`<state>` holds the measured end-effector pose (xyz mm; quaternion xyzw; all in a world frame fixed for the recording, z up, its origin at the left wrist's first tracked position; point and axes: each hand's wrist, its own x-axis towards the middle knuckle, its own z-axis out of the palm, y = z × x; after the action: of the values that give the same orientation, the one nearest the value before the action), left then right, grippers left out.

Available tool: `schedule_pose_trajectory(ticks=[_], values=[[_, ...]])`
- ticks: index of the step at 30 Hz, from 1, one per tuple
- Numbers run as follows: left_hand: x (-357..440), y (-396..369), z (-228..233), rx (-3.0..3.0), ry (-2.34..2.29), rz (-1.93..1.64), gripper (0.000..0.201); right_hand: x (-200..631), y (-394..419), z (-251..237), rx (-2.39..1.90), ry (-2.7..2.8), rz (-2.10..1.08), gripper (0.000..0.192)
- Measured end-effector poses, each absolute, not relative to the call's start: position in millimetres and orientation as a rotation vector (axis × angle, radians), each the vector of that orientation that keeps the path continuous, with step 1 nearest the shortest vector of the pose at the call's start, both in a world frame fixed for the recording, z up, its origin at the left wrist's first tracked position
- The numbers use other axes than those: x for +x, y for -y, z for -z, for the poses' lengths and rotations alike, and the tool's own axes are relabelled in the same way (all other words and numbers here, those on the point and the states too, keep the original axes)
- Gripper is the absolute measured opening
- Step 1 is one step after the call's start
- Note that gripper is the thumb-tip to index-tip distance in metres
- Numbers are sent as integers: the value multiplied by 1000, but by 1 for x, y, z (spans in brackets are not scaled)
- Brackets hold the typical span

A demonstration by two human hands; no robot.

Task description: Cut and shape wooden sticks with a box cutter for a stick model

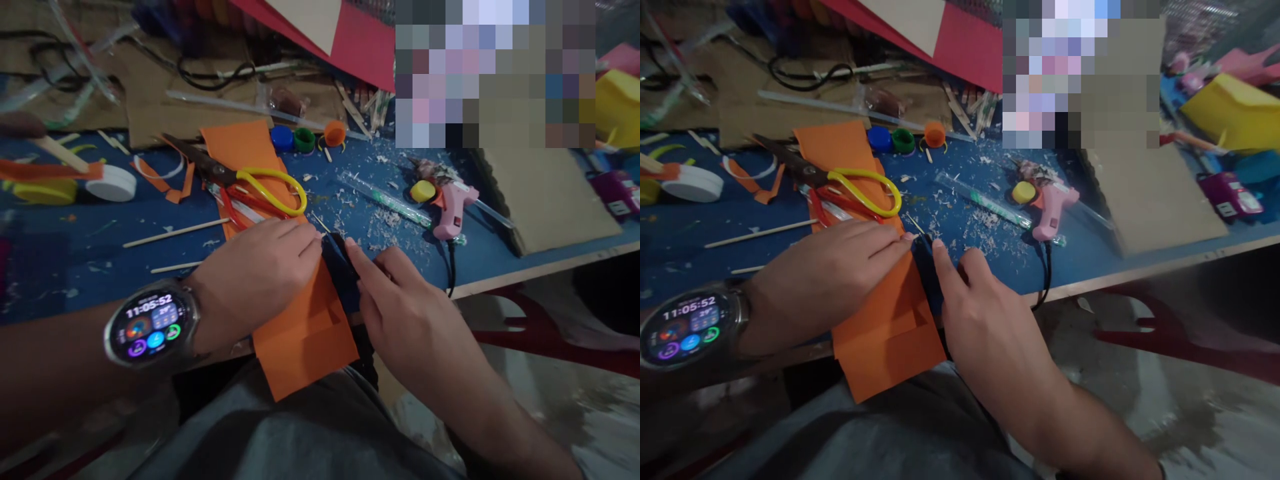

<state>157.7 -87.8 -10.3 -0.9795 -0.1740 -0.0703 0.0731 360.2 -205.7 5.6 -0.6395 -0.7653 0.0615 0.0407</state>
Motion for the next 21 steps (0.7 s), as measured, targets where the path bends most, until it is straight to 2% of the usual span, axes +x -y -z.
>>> schedule_pose_trajectory(ticks=[6, 16, 21], values=[[156, 87, 9, -2967, 502, 226, 36, 356, 202, -4, -1938, 2328, -193, 63], [156, 82, 13, -3037, 625, 164, 33, 355, 202, -3, -1965, 2325, -211, 64], [154, 81, 14, -3075, 673, 261, 31, 356, 201, -5, -1970, 2267, -262, 60]])
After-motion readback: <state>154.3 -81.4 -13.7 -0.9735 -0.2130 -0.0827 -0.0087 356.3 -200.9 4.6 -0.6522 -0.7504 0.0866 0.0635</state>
